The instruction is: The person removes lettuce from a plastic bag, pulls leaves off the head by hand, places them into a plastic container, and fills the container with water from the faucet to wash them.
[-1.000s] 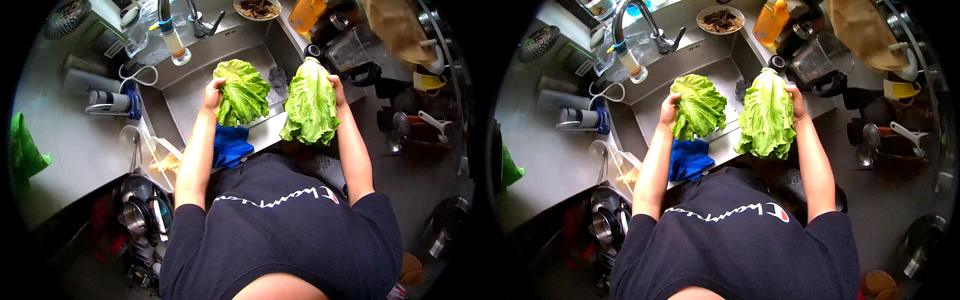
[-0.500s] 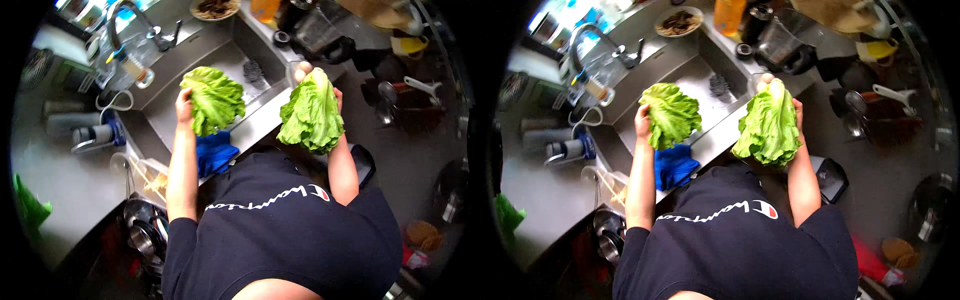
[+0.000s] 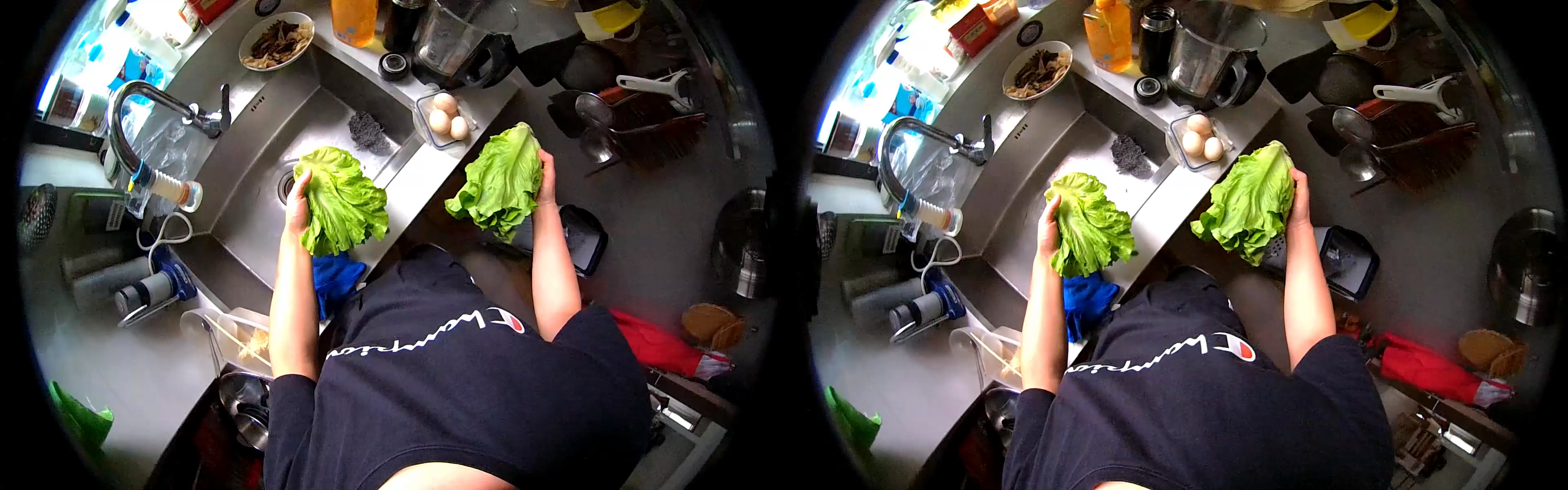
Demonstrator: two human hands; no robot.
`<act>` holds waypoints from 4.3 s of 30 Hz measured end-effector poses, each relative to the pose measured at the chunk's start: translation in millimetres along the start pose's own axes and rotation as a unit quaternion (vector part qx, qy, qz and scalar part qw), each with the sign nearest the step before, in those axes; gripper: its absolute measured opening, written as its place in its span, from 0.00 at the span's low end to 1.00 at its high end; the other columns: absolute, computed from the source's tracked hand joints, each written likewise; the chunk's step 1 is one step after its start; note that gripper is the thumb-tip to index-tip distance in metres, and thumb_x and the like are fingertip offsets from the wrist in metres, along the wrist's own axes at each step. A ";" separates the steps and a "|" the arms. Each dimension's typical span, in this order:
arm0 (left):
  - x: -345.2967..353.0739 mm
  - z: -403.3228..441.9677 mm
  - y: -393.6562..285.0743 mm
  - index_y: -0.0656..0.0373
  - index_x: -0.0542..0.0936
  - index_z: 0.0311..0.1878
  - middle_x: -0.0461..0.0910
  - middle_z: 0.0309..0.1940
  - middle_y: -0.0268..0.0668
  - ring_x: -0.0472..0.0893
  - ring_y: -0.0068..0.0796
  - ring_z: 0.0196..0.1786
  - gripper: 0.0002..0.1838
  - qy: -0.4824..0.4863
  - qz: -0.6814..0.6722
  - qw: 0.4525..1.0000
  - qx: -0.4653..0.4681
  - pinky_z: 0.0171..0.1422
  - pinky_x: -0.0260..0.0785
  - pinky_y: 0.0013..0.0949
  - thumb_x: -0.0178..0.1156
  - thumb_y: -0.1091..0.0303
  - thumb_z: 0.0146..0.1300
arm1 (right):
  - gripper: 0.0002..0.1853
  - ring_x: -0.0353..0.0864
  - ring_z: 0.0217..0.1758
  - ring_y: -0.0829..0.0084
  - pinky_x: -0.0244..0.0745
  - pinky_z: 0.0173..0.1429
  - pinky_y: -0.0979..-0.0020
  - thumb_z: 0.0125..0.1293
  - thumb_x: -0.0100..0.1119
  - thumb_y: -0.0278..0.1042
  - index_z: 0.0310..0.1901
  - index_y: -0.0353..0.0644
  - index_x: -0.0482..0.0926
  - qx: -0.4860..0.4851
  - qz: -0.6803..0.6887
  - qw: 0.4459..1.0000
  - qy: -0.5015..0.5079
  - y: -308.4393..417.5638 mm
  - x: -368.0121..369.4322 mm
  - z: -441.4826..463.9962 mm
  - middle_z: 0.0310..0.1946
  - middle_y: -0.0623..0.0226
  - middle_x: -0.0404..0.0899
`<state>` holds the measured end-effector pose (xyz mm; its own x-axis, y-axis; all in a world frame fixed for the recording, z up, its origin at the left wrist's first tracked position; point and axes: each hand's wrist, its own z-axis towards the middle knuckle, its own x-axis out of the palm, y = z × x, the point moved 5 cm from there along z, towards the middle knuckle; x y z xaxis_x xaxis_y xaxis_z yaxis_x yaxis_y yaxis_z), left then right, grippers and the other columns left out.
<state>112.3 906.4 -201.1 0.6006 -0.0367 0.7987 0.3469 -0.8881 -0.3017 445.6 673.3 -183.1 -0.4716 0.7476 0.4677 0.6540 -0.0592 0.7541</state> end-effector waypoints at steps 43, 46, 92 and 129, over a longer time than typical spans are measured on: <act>-24.3 -41.1 -0.1 0.62 0.67 0.56 0.72 0.51 0.45 0.73 0.41 0.53 0.24 -0.081 -0.051 0.991 0.097 0.59 0.64 0.44 0.46 0.55 0.62 | 0.30 0.60 0.61 0.51 0.52 0.64 0.58 0.60 0.48 0.49 0.59 0.39 0.60 -0.292 -0.758 0.579 -0.071 44.0 13.7 229.8 0.58 0.50 0.61; -23.0 -37.4 -6.1 0.62 0.66 0.56 0.72 0.52 0.45 0.73 0.42 0.53 0.24 -0.075 -0.054 0.989 0.115 0.60 0.63 0.45 0.46 0.55 0.62 | 0.30 0.58 0.62 0.52 0.49 0.66 0.57 0.61 0.46 0.48 0.59 0.37 0.59 -0.297 -0.807 0.490 -0.141 34.6 28.3 167.0 0.59 0.50 0.60; -104.8 -51.6 -98.3 0.67 0.66 0.54 0.73 0.48 0.49 0.74 0.45 0.50 0.24 -0.105 -0.218 0.918 0.316 0.58 0.64 0.46 0.40 0.59 0.61 | 0.07 0.81 0.30 0.59 0.76 0.35 0.64 0.50 0.51 0.27 0.23 0.39 0.80 -0.469 -0.748 0.119 0.455 -202.4 513.4 125.9 0.23 0.54 0.78; -136.5 -47.6 -96.3 0.61 0.71 0.47 0.74 0.45 0.39 0.74 0.31 0.49 0.17 -0.171 -0.170 0.886 0.396 0.54 0.65 0.36 0.46 0.60 0.61 | 0.08 0.71 0.28 0.83 0.61 0.31 0.82 0.58 0.55 0.38 0.35 0.45 0.78 0.328 -0.369 0.767 0.409 -302.0 392.0 54.5 0.26 0.75 0.76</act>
<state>-37.4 975.2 -256.3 0.5013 0.4324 0.7495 0.8646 -0.2155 -0.4539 95.5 1020.3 -252.7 -0.8946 -0.2645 0.3603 0.0607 0.7268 0.6842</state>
